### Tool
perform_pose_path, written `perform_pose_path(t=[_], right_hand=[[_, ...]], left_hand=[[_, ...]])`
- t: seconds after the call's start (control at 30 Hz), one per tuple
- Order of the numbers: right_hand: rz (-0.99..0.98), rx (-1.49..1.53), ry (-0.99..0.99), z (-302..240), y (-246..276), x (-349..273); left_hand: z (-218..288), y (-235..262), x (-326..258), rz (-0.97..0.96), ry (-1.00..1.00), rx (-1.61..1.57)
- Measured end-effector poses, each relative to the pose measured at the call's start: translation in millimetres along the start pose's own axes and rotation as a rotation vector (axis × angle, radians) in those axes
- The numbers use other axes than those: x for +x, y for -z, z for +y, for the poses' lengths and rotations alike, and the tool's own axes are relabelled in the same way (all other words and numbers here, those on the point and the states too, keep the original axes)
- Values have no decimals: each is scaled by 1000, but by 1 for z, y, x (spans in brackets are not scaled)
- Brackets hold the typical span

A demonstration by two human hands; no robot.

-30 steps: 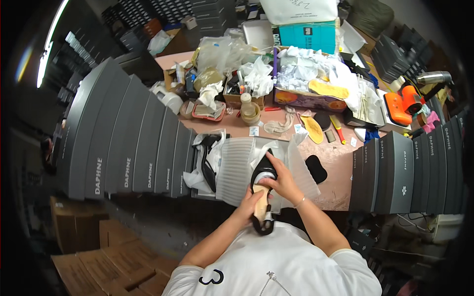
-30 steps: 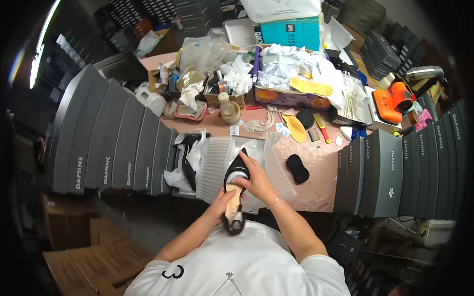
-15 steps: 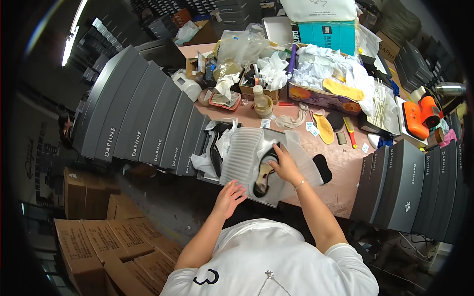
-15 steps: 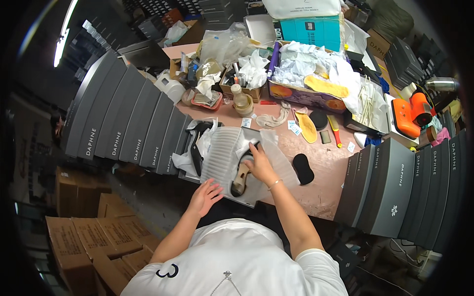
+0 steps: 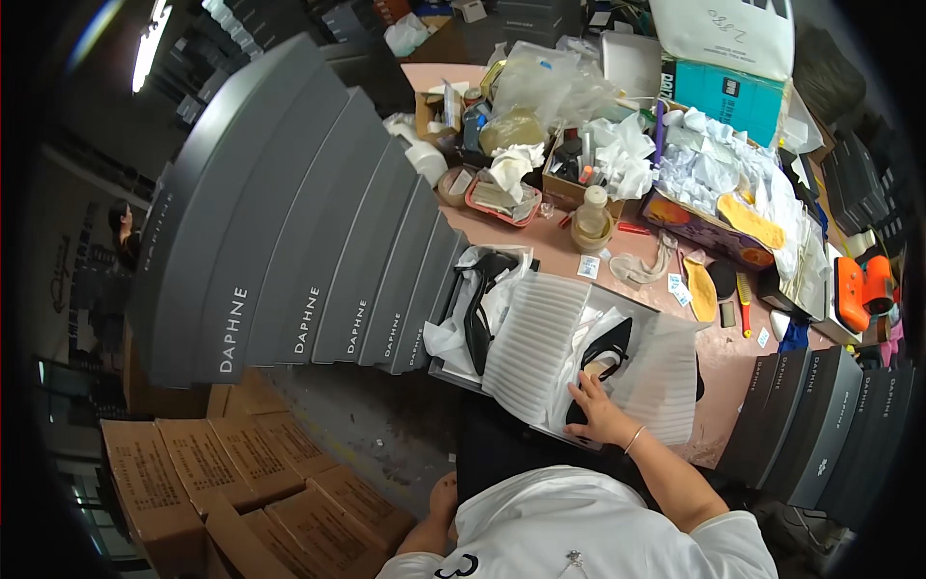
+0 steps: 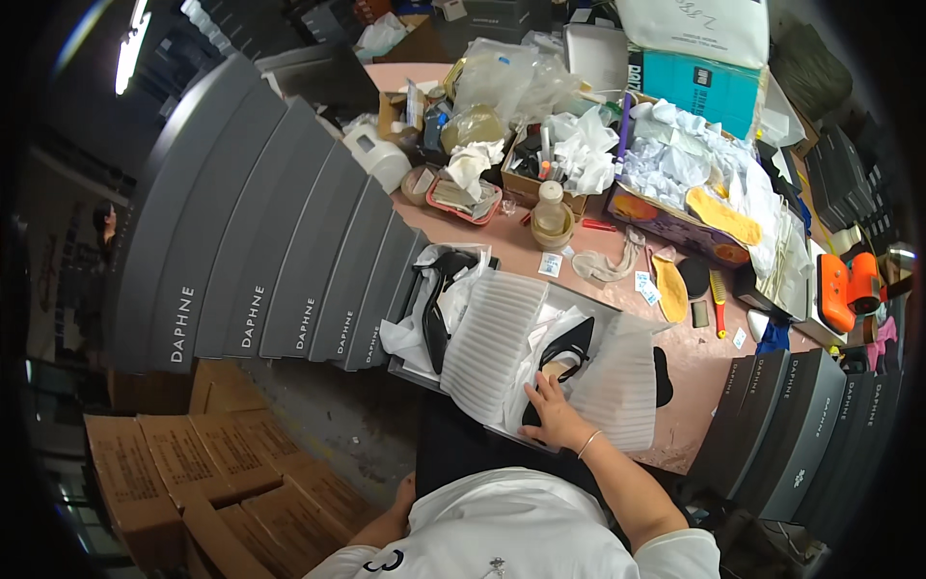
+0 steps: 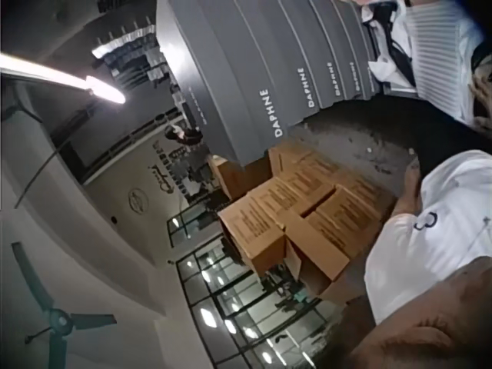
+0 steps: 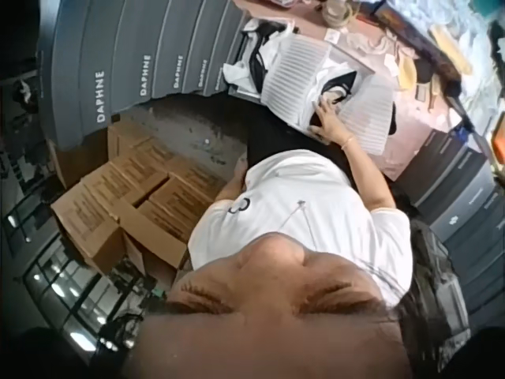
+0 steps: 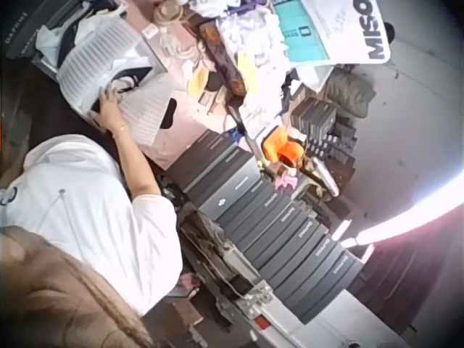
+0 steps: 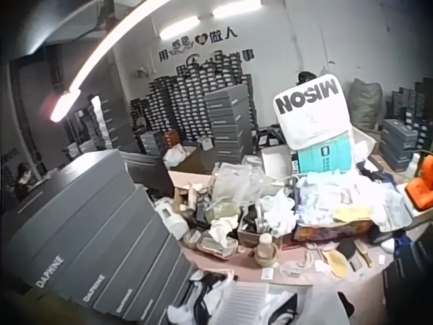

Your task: Inspect high-heeled shoes and pack them into boxes with wrapping paper and dust bags.

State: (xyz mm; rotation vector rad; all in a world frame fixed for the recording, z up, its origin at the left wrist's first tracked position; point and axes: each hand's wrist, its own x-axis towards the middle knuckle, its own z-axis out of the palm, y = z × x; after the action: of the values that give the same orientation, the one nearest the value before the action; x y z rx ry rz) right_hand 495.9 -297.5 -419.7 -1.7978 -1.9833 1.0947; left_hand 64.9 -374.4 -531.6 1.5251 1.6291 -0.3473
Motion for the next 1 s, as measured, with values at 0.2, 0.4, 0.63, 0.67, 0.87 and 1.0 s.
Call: perform_pose_path(t=[0.2,0.4,0.63,0.67,0.87,1.0], right_hand=[[-132,98,-113,-17,24,24],[-44,509,-185,-13,40,10],[310,523,-85,-87,68,62],[323,510,-40,-92,62,88],[333,324,-48,-101,-30,218],[420,495,-163,-108,-22,220]], left_hand=[[-30,-16,48,249,-347,784],[-10,1,100,-455,-84,479],[-19,7,133,-425,-53,472],[-20,9,137,-415,-55,467],[-45,19,161,-364,-66,430],[-14,101,186,-252,-285,430]])
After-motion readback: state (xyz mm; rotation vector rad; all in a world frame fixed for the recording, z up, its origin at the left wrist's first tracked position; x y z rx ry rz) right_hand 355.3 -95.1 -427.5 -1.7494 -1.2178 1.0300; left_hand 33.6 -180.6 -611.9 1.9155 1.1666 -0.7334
